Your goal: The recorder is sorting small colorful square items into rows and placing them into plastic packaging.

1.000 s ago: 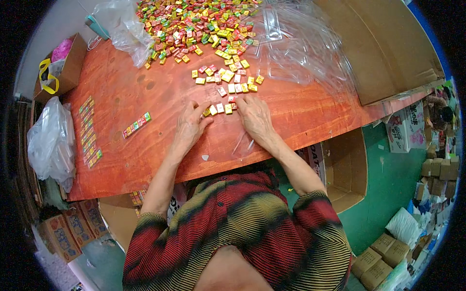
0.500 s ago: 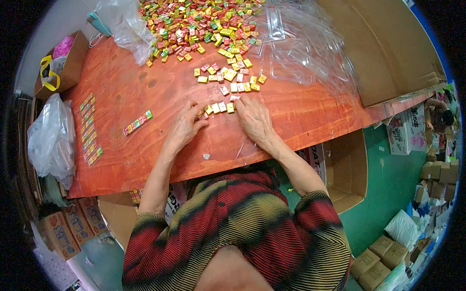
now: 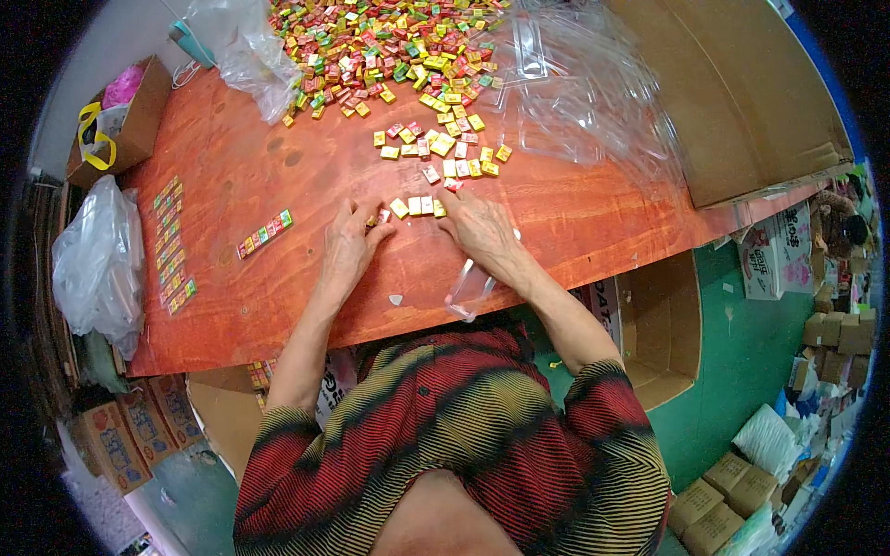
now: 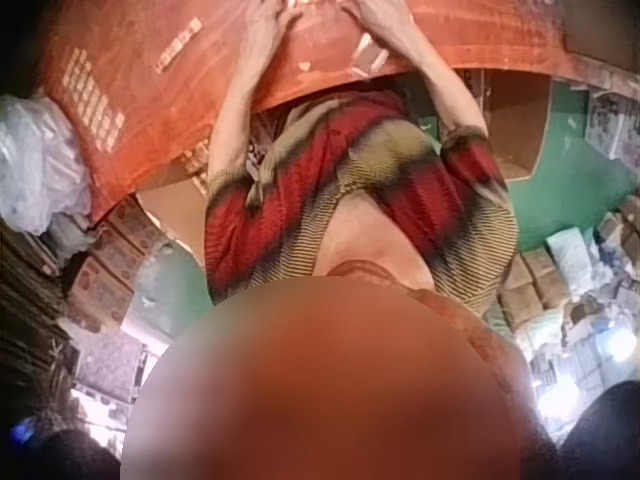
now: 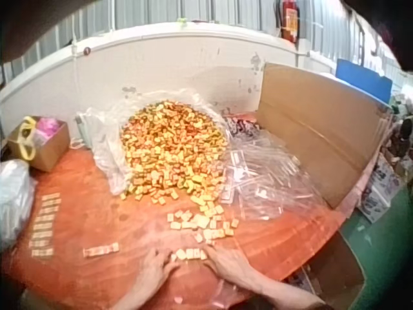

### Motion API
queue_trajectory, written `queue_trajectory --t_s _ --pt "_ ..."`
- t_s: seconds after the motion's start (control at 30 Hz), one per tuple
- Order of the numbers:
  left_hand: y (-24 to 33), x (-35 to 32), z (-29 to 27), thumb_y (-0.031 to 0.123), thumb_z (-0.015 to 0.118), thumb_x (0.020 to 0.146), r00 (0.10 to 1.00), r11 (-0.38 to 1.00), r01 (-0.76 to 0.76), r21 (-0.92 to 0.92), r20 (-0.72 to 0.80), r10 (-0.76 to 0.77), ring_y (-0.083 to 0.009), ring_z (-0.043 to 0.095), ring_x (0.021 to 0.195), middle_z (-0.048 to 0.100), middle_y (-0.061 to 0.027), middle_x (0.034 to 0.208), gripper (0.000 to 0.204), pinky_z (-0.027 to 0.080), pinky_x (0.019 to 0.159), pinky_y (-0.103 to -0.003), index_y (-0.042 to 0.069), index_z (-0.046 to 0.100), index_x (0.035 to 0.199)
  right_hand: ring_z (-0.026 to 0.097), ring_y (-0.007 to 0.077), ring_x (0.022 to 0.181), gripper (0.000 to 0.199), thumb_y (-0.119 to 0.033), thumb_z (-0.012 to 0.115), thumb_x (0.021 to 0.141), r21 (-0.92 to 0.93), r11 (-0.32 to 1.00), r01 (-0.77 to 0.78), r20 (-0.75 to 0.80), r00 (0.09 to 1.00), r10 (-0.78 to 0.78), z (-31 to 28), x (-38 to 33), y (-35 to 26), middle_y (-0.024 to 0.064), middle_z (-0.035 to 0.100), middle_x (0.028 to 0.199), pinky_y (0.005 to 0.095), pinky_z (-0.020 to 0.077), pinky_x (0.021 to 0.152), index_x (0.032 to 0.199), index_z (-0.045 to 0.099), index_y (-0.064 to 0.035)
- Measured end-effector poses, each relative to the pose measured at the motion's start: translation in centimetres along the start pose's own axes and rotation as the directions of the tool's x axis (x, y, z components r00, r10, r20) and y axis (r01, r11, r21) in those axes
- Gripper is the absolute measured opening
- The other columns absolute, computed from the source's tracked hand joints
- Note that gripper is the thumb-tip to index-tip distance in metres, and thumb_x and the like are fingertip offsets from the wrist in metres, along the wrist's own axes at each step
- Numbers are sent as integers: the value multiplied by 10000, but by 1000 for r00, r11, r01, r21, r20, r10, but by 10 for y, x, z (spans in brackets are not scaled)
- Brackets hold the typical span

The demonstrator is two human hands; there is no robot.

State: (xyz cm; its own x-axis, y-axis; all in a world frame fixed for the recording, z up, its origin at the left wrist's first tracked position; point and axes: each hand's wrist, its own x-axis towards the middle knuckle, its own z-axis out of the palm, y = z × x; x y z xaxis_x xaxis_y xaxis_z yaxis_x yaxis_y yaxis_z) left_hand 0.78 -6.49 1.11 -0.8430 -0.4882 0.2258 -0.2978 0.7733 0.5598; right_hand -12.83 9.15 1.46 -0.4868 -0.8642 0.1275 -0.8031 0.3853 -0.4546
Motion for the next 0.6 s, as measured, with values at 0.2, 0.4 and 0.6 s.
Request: queue_trajectory --t_s 0.2,0.4,0.6 --pt "-8 3 0 250 710 689 1000 996 -7 90 -10 7 -295 565 714 505 -133 778 367 465 606 -380 49 599 975 582 343 697 259 -193 631 750 0 999 34 -15 999 -34 10 4 6 182 568 721 434 450 562 857 479 -12" --pt "-10 7 -5 174 714 685 997 997 -10 -74 77 15 -307 546 769 501 -142 837 413 456 664 -387 46 553 1044 592 317 761 364 -264 634 758 30 999 -45 126 991 41 6 12 1 155 604 807 415 451 612 1018 498 -49" --pt "-8 10 -17 60 689 685 963 995 62 -84 268 -37 -301 516 910 484 -146 956 444 433 757 -370 46 515 1092 591 325 778 413 -273 644 746 3 1000 -12 149 989 12 -5 10 -3 142 606 852 424 451 618 1068 486 -69"
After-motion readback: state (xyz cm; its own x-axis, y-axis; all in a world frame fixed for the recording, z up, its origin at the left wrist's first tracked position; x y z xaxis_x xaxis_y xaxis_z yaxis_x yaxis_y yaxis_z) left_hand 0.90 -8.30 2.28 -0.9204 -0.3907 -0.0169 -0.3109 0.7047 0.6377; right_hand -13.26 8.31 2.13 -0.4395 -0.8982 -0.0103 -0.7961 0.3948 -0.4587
